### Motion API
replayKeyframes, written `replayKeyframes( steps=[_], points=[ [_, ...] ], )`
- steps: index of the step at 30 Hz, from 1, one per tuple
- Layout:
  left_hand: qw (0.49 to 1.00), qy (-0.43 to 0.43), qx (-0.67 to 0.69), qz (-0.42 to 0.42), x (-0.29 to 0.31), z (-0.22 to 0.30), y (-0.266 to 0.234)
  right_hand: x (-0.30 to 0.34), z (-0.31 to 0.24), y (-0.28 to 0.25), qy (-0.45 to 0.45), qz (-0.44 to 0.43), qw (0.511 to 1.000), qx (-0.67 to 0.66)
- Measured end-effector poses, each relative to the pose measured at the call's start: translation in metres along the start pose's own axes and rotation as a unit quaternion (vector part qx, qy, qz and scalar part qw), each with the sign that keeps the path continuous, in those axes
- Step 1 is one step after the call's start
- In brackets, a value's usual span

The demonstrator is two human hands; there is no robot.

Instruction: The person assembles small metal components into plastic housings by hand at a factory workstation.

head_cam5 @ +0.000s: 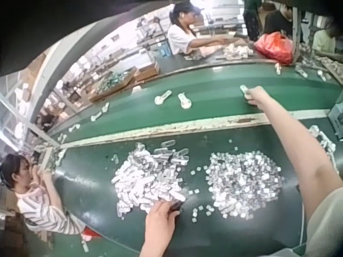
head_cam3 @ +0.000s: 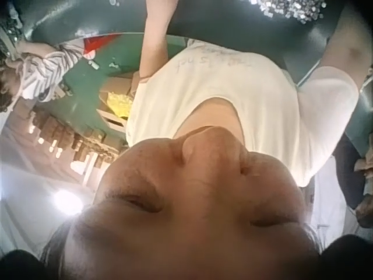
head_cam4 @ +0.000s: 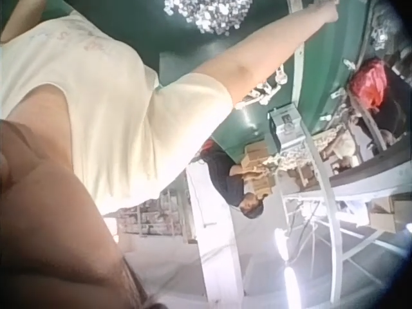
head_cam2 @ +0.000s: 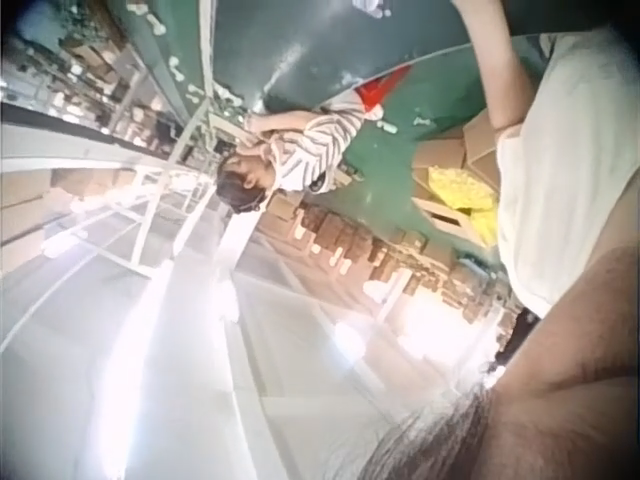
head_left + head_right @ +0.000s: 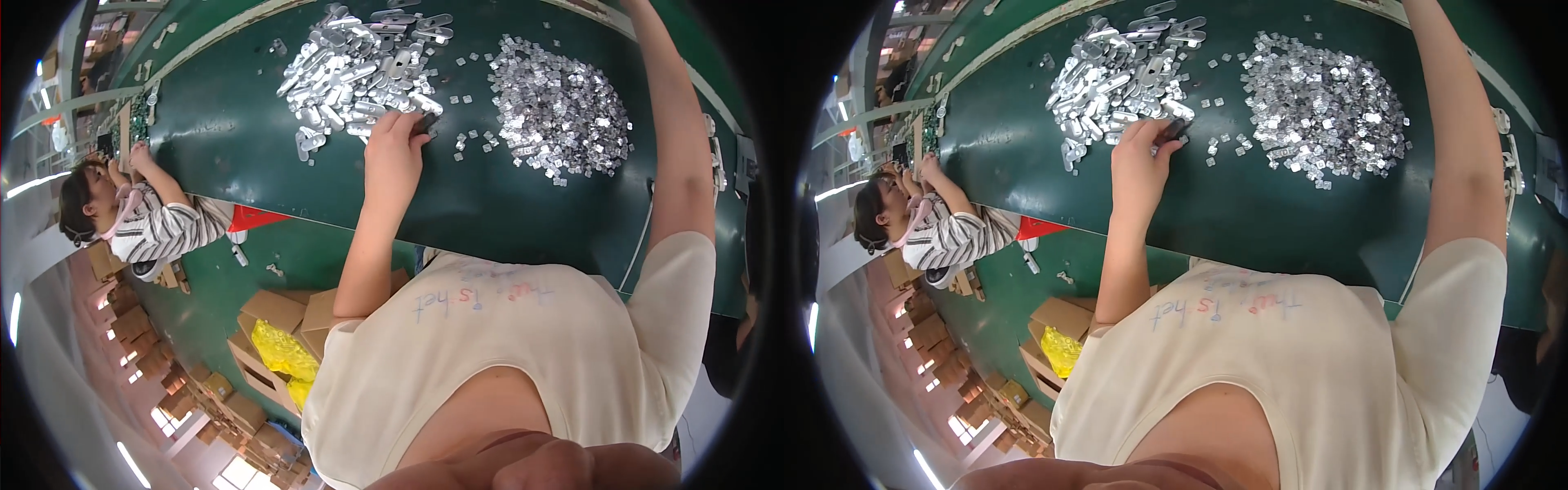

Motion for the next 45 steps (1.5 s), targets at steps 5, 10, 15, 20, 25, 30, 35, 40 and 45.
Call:
replayKeyframes(
  steps=[5, 10, 15, 20, 25, 30, 35, 40, 45],
  points=[
    [0.995, 0.002, 0.089, -0.041, -0.001, 0.018, 0.016, 0.138, -0.11, 0.051, -0.247, -0.168, 0.937, 0.182],
    [0.994, 0.053, 0.096, 0.008, -0.009, 0.027, 0.006, 0.345, -0.148, 0.121, -0.327, -0.432, 0.827, 0.148],
    [0.95, -0.079, 0.289, -0.093, -0.01, 0.026, 0.009, 0.363, -0.137, 0.122, -0.338, -0.382, 0.839, 0.19],
    [0.902, -0.138, 0.395, -0.101, 0.0, 0.023, 0.006, 0.365, -0.136, 0.121, -0.31, -0.428, 0.838, 0.135],
    [0.862, -0.131, 0.479, -0.105, 0.003, 0.03, 0.0, 0.356, -0.143, 0.086, 0.078, -0.394, 0.866, -0.297],
    [0.741, -0.172, 0.618, -0.198, 0.003, 0.065, 0.009, 0.355, -0.164, 0.059, 0.083, -0.338, 0.855, -0.384],
    [0.757, -0.108, 0.59, -0.258, 0.006, 0.096, 0.015, 0.356, -0.171, 0.039, 0.041, -0.277, 0.915, -0.291],
    [0.79, -0.09, 0.544, -0.268, 0.017, 0.11, 0.012, 0.356, -0.208, 0.011, -0.306, -0.19, 0.93, -0.078],
    [0.814, -0.05, 0.525, -0.242, 0.026, 0.114, 0.006, 0.374, -0.229, 0.012, -0.475, -0.163, 0.862, 0.065]
  ],
)
Point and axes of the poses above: each hand's wrist, its own x-axis away from the middle knuckle, its own y-axis out of the palm, z = x × y, the point moved 8 cm from there along -x, towards the middle knuckle, and after that the axes turned 11 degrees about -y, right-handed, at the moved point
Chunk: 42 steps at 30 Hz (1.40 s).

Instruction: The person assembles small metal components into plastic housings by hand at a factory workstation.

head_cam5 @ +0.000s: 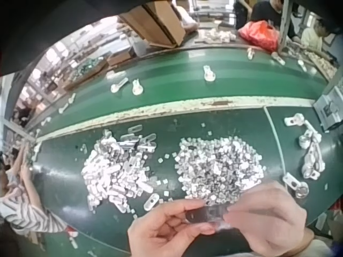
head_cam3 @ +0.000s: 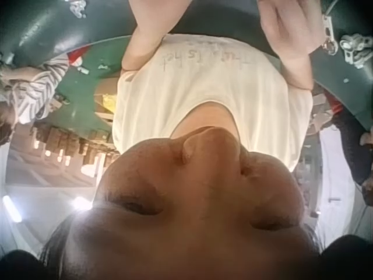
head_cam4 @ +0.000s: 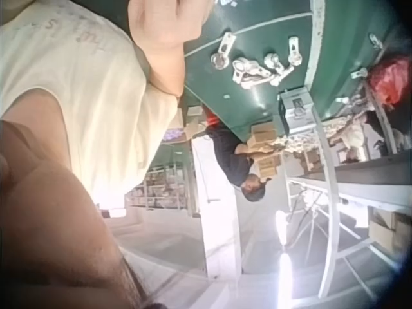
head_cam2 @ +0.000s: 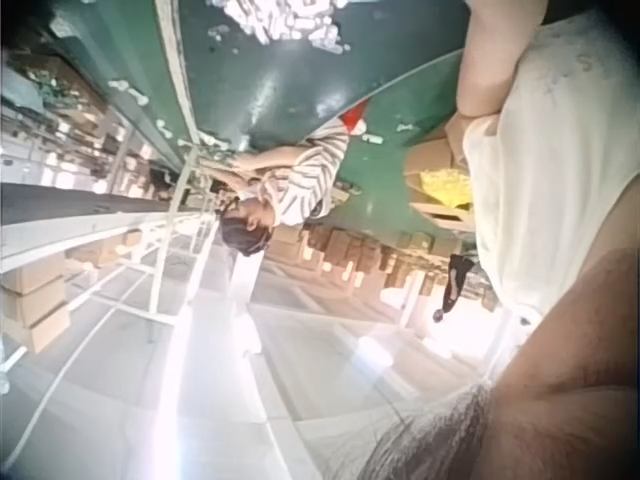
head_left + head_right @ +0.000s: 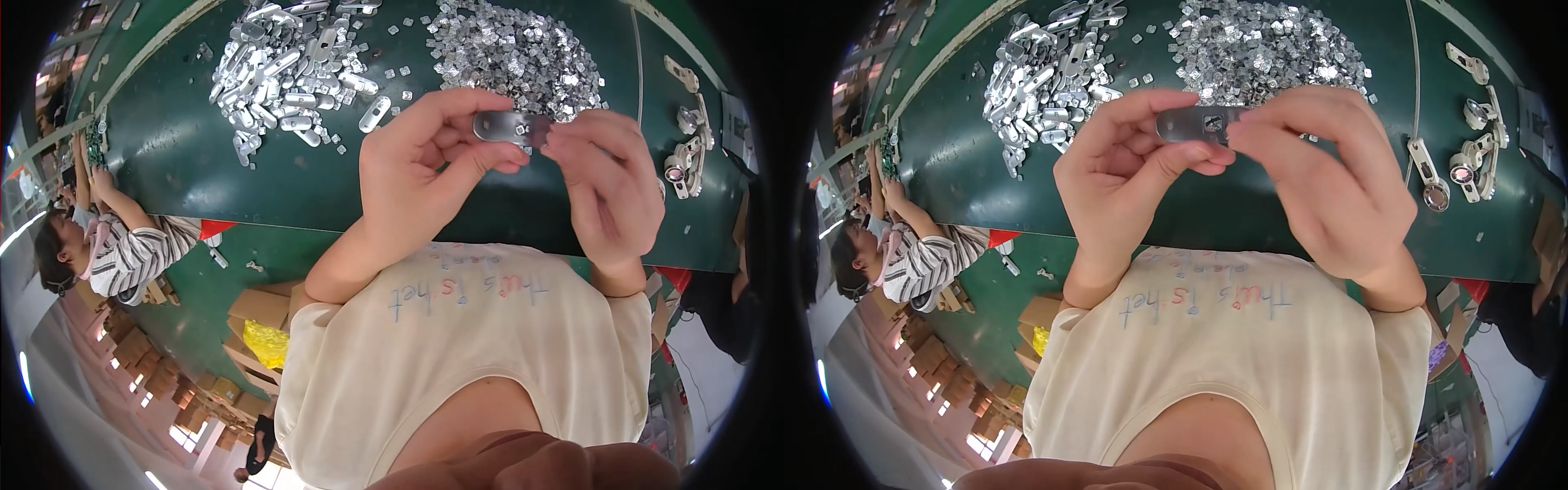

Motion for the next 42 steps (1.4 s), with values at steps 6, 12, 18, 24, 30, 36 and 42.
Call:
replayKeyframes(
  steps=[6, 12, 18, 24, 30, 36, 42],
  points=[
    [0.999, 0.031, 0.016, -0.024, 0.004, 0.006, 0.004, -0.007, -0.019, 0.008, -0.107, -0.031, 0.989, 0.093],
    [0.992, -0.033, 0.118, -0.019, -0.006, -0.004, 0.003, -0.007, -0.022, 0.009, -0.107, -0.096, 0.971, 0.192],
    [0.996, -0.071, 0.045, 0.035, -0.008, -0.022, -0.011, 0.033, 0.12, -0.097, 0.224, 0.01, 0.926, 0.303],
    [0.997, -0.07, 0.04, -0.017, -0.008, -0.019, 0.002, 0.159, 0.254, -0.203, 0.313, -0.254, 0.739, 0.54],
    [0.997, -0.057, 0.05, -0.008, -0.006, -0.024, -0.004, 0.108, 0.214, -0.146, 0.347, 0.059, 0.935, -0.044],
    [0.996, -0.065, 0.052, -0.015, -0.013, -0.015, 0.002, 0.032, 0.072, -0.054, 0.238, 0.056, 0.962, -0.123],
    [0.998, -0.036, 0.041, -0.032, -0.015, -0.01, 0.007, 0.003, 0.031, -0.018, 0.071, -0.065, 0.994, -0.045]
  ],
)
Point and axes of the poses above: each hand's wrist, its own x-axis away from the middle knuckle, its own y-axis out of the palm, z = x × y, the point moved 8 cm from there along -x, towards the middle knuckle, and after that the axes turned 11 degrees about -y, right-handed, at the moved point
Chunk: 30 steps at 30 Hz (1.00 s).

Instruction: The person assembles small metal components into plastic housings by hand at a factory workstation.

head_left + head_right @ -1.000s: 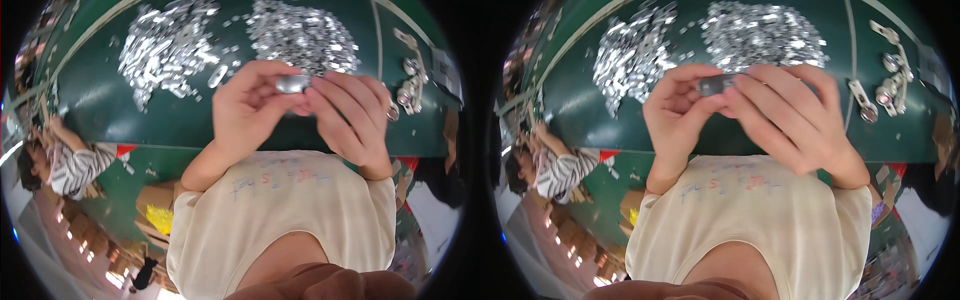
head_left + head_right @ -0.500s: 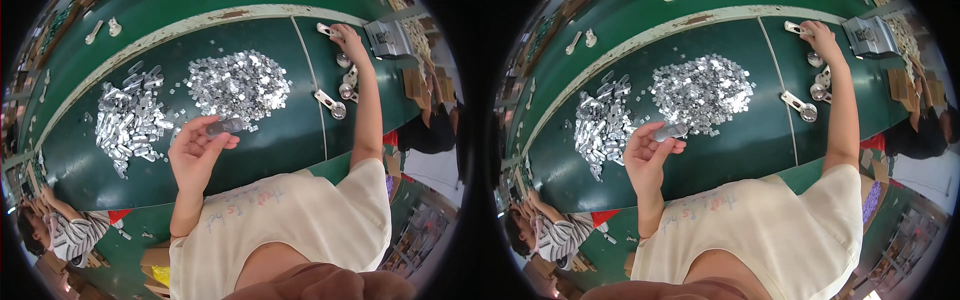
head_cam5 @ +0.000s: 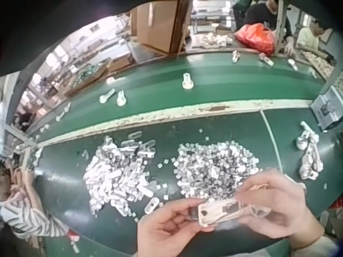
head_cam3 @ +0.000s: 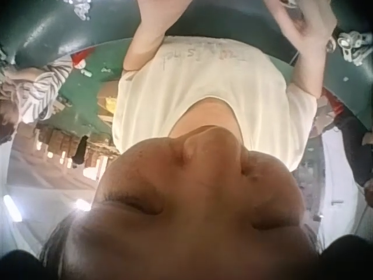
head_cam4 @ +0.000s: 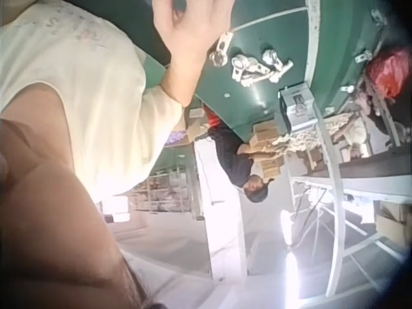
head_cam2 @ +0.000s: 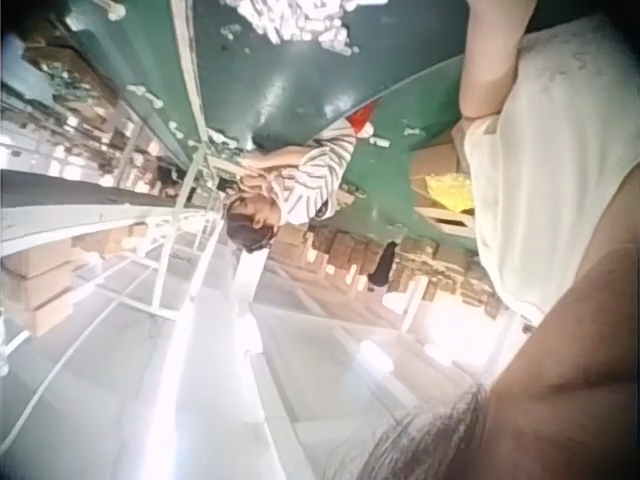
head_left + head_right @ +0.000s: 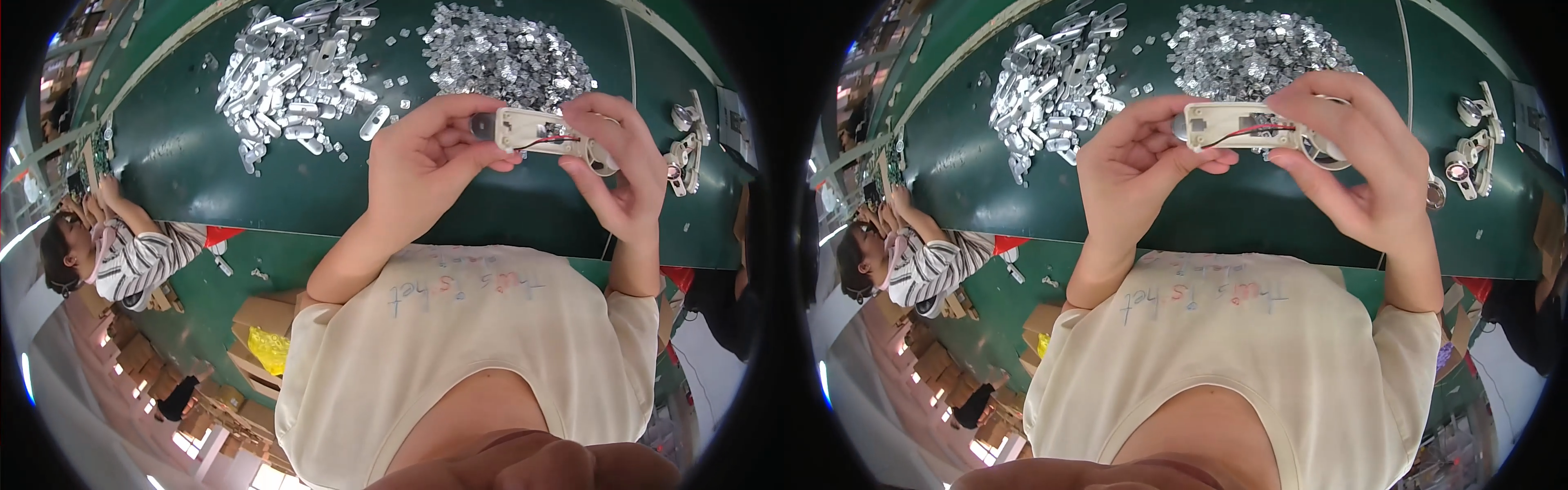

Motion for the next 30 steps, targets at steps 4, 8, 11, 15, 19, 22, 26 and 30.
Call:
replayKeyframes(
  steps=[4, 8, 11, 15, 19, 22, 26, 30],
  points=[
    [1.0, -0.001, -0.007, -0.001, 0.006, -0.004, -0.001, -0.005, -0.01, 0.015, -0.016, -0.04, 0.999, 0.021],
    [0.999, -0.002, -0.037, -0.004, 0.01, -0.001, -0.001, -0.007, -0.015, 0.019, -0.03, -0.038, 0.999, 0.025],
    [0.999, -0.007, -0.039, -0.005, 0.01, -0.001, -0.001, -0.006, -0.017, 0.018, -0.021, -0.033, 0.998, 0.039],
    [0.998, 0.002, -0.06, -0.002, 0.012, 0.0, 0.001, -0.004, -0.018, 0.017, -0.006, -0.035, 0.998, 0.049],
    [0.997, 0.021, -0.071, -0.004, 0.014, 0.005, 0.003, -0.002, -0.02, 0.016, -0.009, -0.009, 0.999, 0.052],
    [0.998, 0.019, -0.065, -0.006, 0.013, 0.004, 0.003, 0.0, -0.02, 0.016, -0.023, -0.004, 0.998, 0.064],
    [1.0, -0.017, -0.008, -0.015, 0.009, 0.0, 0.002, -0.002, -0.016, 0.017, -0.002, -0.026, 0.997, 0.067],
    [1.0, -0.012, -0.024, 0.007, 0.004, -0.004, 0.005, 0.003, -0.008, 0.024, -0.004, -0.017, 0.999, 0.039]
  ],
)
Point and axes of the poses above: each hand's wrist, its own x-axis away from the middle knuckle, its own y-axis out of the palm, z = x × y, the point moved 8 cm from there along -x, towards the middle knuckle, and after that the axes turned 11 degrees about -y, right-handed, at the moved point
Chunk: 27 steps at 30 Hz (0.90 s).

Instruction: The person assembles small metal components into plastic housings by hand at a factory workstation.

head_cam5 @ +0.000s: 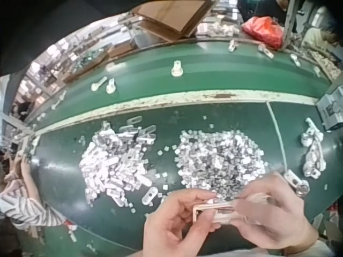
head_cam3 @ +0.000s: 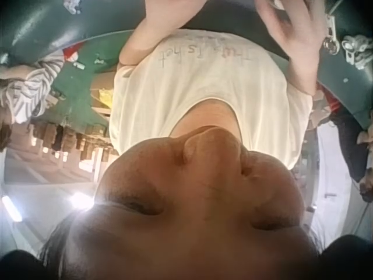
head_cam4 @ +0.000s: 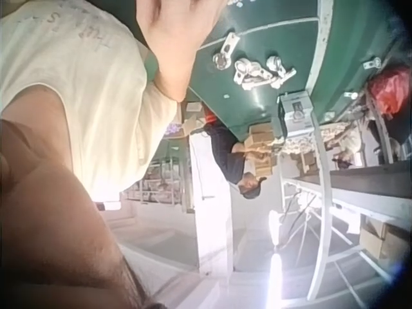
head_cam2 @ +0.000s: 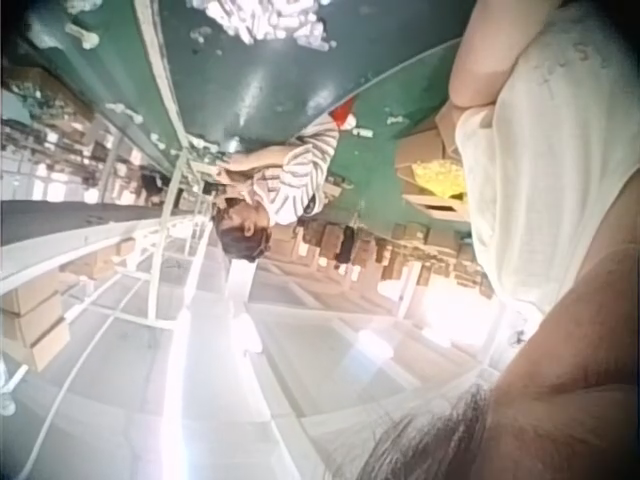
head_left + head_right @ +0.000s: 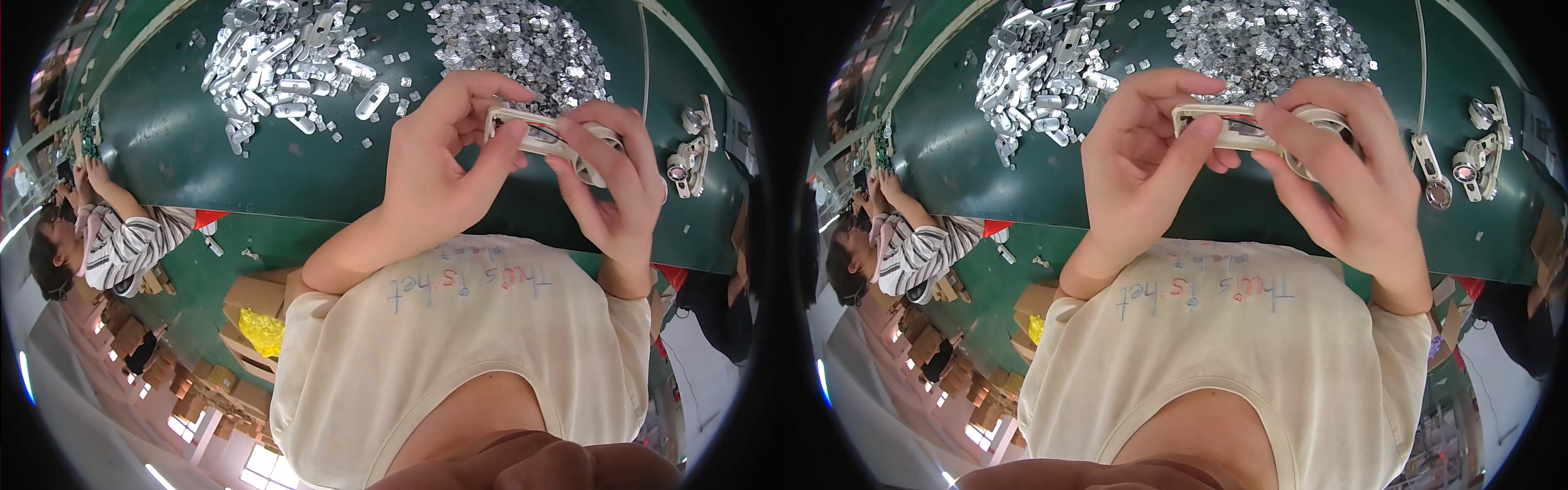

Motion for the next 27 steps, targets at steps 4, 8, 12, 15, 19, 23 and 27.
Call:
replayKeyframes(
  steps=[4, 8, 12, 15, 19, 23, 27],
  points=[
    [0.995, 0.061, -0.056, 0.051, 0.009, 0.005, 0.002, 0.021, 0.018, 0.005, 0.175, 0.084, 0.967, -0.166],
    [0.988, 0.068, -0.081, 0.108, -0.001, -0.011, -0.005, 0.034, 0.031, 0.015, 0.211, 0.121, 0.96, -0.139],
    [0.977, 0.109, -0.137, 0.123, -0.008, -0.009, -0.005, 0.028, 0.017, 0.006, 0.136, 0.161, 0.975, -0.065],
    [0.969, 0.129, -0.171, 0.126, -0.005, -0.012, -0.012, 0.025, 0.005, 0.012, 0.094, 0.168, 0.98, -0.046],
    [0.977, 0.142, -0.097, 0.125, -0.001, -0.01, -0.022, 0.01, 0.002, 0.022, 0.051, 0.122, 0.99, -0.051],
    [0.976, 0.145, -0.014, 0.159, -0.003, -0.018, -0.047, -0.012, 0.008, 0.039, 0.002, 0.093, 0.994, -0.062],
    [0.962, 0.174, -0.024, 0.207, 0.002, -0.017, -0.07, -0.024, 0.023, 0.061, 0.051, 0.039, 0.994, -0.092]
  ],
)
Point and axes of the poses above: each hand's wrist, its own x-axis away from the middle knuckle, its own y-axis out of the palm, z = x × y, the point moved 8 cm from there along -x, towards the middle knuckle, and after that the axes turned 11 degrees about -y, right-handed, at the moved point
